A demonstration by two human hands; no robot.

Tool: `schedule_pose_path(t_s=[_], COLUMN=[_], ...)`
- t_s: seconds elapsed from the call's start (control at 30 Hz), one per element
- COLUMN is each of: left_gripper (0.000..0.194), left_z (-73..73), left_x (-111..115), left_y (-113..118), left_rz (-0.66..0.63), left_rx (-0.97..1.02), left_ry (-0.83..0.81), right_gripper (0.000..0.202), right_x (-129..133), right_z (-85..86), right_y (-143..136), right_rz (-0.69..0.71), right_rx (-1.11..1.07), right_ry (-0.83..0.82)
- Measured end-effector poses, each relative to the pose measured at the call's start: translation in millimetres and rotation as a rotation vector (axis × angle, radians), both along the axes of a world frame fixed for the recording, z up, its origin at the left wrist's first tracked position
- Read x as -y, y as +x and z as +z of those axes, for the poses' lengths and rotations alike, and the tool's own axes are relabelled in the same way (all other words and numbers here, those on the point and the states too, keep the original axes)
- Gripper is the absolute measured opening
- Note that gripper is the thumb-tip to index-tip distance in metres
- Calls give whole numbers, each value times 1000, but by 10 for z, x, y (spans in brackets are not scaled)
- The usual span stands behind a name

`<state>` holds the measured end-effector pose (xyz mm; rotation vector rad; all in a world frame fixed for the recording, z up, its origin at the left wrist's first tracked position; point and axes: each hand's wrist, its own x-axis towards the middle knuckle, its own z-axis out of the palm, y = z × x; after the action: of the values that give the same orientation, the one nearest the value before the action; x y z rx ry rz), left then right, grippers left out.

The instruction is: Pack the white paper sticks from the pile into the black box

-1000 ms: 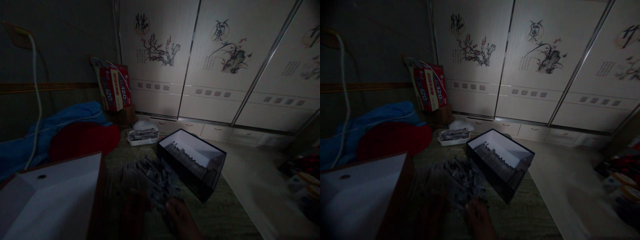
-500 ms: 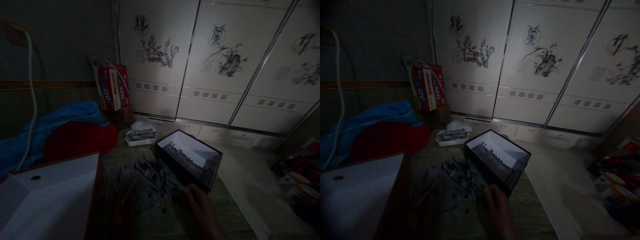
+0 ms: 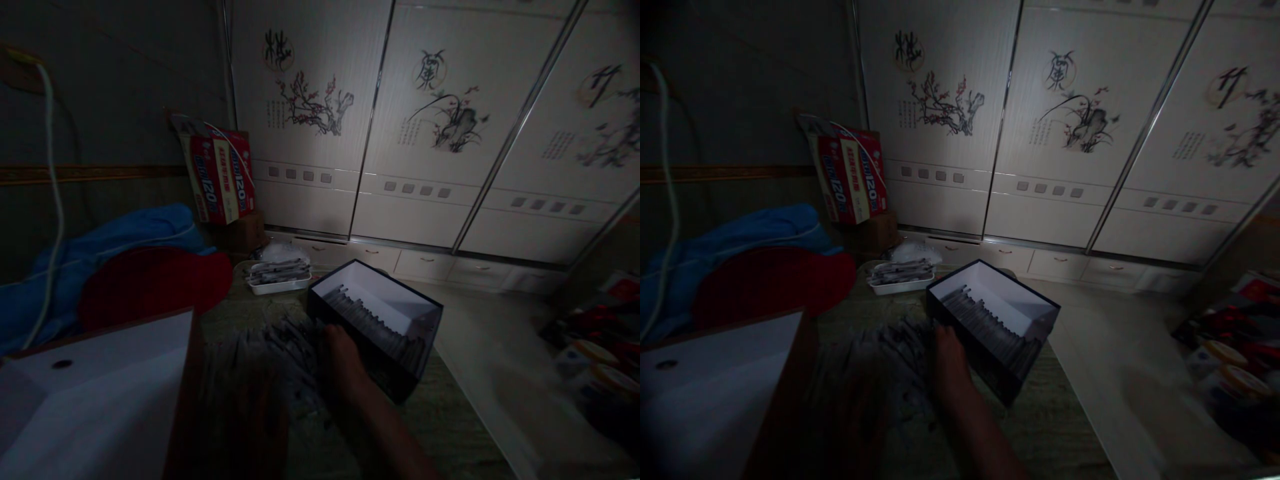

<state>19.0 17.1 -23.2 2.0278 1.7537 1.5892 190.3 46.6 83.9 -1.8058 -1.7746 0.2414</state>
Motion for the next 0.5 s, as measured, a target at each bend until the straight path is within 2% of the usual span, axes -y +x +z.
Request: schedule_pose_path(t_s=[0.1,0.23,0.3,0.37,0.5], left_gripper=[38,31,29,27,27], left_z=[14,186,262,295,278], left_x=[18,86,112,119,93], left_y=[15,71,105,128,114], left_rz=[-7,-11,-9,-20,-33], left_rx=[-117,-236,-252,-238,-208], left_ry=[65,174,201,204,221], right_gripper=[18,20,27,18,13], right_x=[73,66,7,-58,-138], right_z=[249,499,510,448,269], right_y=[224,889,1240,1497,1653], right_rz=[23,-53,-85,-52,118], right_rx=[56,183,261,321,366], right_ry=[14,-44,-134,-258,-496])
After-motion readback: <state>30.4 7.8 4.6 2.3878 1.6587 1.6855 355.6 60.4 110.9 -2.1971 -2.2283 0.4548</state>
